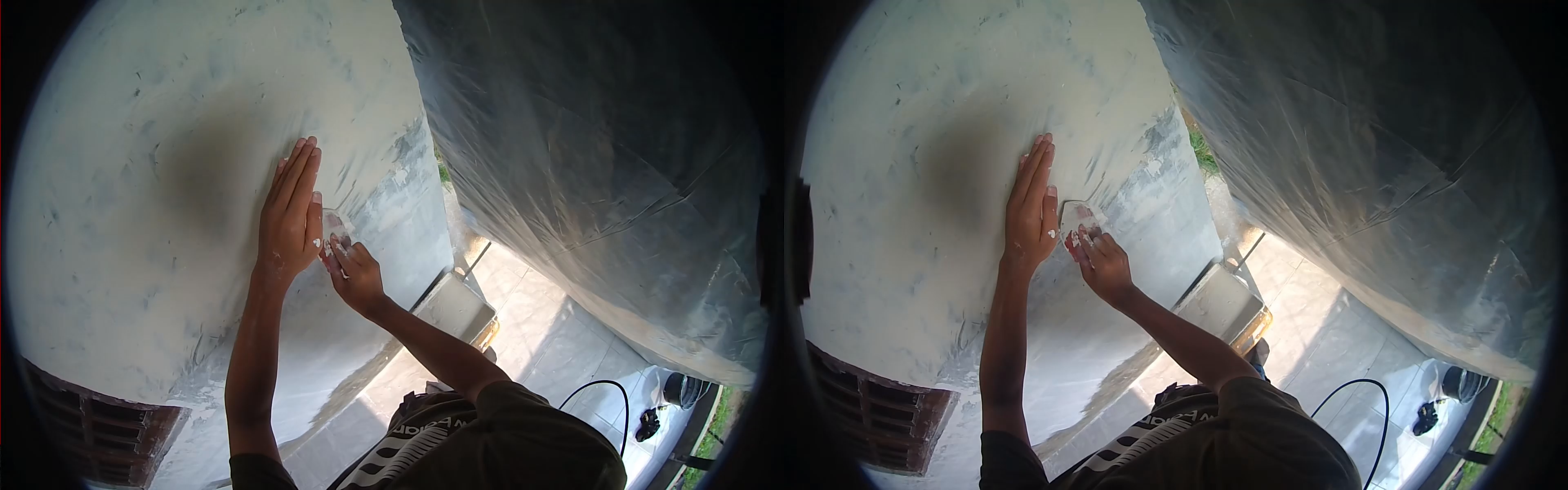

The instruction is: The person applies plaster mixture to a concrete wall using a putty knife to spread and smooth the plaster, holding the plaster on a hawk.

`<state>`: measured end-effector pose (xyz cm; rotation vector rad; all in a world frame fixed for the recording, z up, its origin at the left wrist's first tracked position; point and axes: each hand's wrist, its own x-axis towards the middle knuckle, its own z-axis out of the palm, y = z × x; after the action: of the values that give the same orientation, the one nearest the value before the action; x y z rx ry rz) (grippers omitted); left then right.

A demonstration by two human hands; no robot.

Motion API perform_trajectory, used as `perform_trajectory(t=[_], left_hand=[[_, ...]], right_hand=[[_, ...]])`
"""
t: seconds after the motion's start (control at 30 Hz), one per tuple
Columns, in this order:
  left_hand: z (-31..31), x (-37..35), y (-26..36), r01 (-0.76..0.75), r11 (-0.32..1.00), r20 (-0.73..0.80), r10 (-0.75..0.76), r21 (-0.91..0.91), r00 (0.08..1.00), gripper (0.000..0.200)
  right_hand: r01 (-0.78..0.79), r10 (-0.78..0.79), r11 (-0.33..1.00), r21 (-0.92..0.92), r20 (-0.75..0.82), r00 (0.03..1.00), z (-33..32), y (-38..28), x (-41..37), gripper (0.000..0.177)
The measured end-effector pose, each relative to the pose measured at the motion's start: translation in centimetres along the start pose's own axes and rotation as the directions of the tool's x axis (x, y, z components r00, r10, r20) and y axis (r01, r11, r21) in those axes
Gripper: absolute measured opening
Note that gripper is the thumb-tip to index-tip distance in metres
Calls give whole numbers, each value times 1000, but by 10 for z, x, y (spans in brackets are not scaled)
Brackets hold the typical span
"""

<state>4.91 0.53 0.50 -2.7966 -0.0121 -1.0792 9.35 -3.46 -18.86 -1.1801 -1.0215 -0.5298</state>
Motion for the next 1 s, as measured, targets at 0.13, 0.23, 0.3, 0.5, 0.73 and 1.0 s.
perform_trajectory(t=[0.13, 0.23, 0.3, 0.5, 0.73, 1.0], left_hand=[[-5, -6, 0, 18, 1000, -7, -17, 11, 1000, 50], [-9, -9, -1, 26, 999, -7, -26, 20, 1000, 50], [-9, -11, -1, 17, 1000, -5, -17, 20, 1000, 50], [-11, -10, -1, -19, 1000, -13, 19, -2, 1000, 51], [-15, -22, -2, 25, 1000, -13, -25, 12, 1000, 51], [-15, -23, 1, 24, 1000, -1, -24, 12, 1000, 50]], right_hand=[[-163, 161, 985, -46, -55, 985, -33, 23, 62, 46], [-286, 286, 947, -144, -21, 958, -29, 45, 102, 47], [-200, 194, 956, -216, -47, 980, -9, 55, 95, 49], [8, -11, 997, -74, -33, 999, 23, -5, -6, 43], [-113, 98, 988, -103, -139, 985, -27, 28, 53, 49], [-68, 56, 976, -205, -63, 996, 17, 38, 27, 56]])
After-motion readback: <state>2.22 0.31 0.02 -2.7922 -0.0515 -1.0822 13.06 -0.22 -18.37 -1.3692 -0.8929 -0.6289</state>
